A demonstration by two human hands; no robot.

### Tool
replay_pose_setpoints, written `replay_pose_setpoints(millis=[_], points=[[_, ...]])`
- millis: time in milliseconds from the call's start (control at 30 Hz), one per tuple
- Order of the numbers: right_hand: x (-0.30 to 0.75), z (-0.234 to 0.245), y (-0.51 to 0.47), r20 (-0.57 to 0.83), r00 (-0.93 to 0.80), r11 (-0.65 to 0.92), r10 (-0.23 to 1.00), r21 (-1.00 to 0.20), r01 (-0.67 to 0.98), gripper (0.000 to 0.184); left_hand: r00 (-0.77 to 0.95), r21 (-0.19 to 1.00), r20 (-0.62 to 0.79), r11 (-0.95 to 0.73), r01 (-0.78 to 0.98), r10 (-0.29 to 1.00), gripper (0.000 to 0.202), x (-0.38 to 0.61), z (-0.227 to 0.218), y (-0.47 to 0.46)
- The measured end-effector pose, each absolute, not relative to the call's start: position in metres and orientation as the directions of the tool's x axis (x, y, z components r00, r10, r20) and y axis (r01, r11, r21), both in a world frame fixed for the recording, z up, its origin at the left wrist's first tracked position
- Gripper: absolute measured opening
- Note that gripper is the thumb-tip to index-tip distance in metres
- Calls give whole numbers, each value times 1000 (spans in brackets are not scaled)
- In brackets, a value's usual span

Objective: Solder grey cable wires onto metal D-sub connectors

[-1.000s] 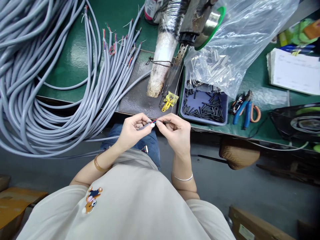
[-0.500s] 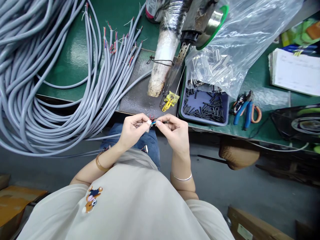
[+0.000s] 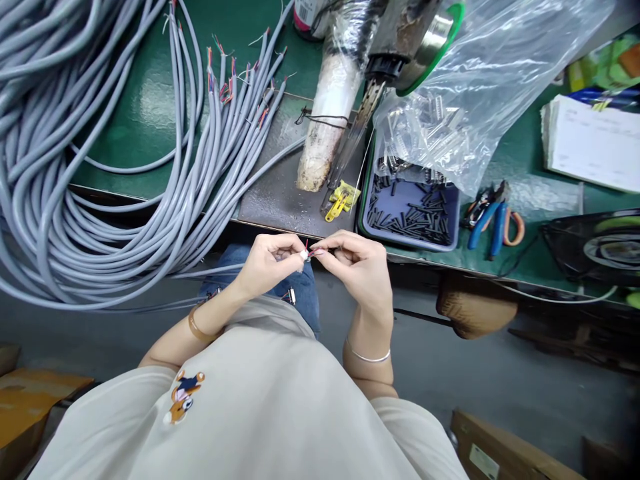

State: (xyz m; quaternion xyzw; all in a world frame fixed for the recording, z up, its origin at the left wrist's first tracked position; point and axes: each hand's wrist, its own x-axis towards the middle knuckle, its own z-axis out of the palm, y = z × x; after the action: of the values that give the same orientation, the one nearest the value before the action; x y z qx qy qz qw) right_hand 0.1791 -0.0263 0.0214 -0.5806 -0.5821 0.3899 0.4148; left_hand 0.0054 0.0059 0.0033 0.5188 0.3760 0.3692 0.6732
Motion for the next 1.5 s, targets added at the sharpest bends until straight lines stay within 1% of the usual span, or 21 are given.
replay_pose_setpoints(millis=[133, 300, 433, 500, 567, 667, 733, 767, 833, 967, 1033, 1233, 1367, 1500], points=[[182, 25, -27, 97, -33, 101, 995, -908, 407, 6, 485, 964, -164, 244, -106, 859, 16, 5, 1, 7], [184, 26, -27, 103, -68, 122, 992, -899, 421, 6, 542, 933, -184, 318, -166, 820, 17, 3, -1, 8], [184, 26, -28, 105, -90, 134, 990, -897, 422, 8, 561, 937, -195, 322, -136, 805, 16, 2, -1, 8], [184, 26, -28, 90, -90, 119, 992, -906, 406, 8, 555, 955, -170, 275, -111, 814, 13, 1, 0, 6], [184, 24, -28, 54, -75, 78, 996, -927, 366, 8, 527, 981, -110, 178, -81, 843, 10, 1, 2, 3], [183, 20, -27, -47, -50, -32, 998, -962, 270, 10, 458, 999, 5, 14, -36, 889, 9, 2, 3, -2], [182, 18, -28, -103, -48, -90, 994, -972, 216, 13, 405, 999, 38, -30, -25, 914, 11, 4, 1, -6], [180, 17, -28, -112, -44, -101, 993, -974, 205, 14, 377, 999, 37, -29, -27, 926, 11, 5, 0, -8], [177, 18, -29, -86, -16, -80, 996, -971, 227, 13, 323, 999, 18, -7, -36, 946, 10, 7, -2, -10], [168, 22, -32, 74, 73, 42, 995, -929, 369, 11, 300, 994, -15, 46, -95, 954, 12, 8, -2, -8], [166, 22, -32, 99, 98, 53, 990, -918, 393, 12, 316, 988, -36, 82, -131, 948, 14, 8, 0, -5], [166, 17, -32, -16, 105, -47, 994, -954, 295, 15, 299, 976, -82, 137, -168, 951, 15, 11, 6, -1], [162, 16, -32, -12, 144, -52, 989, -959, 279, 21, 289, 979, -98, 145, -143, 952, 15, 13, 8, -2], [159, 12, -31, -25, 178, -53, 984, -987, 154, 27, 270, 980, -94, 136, -142, 958, 14, 11, 10, -1]])
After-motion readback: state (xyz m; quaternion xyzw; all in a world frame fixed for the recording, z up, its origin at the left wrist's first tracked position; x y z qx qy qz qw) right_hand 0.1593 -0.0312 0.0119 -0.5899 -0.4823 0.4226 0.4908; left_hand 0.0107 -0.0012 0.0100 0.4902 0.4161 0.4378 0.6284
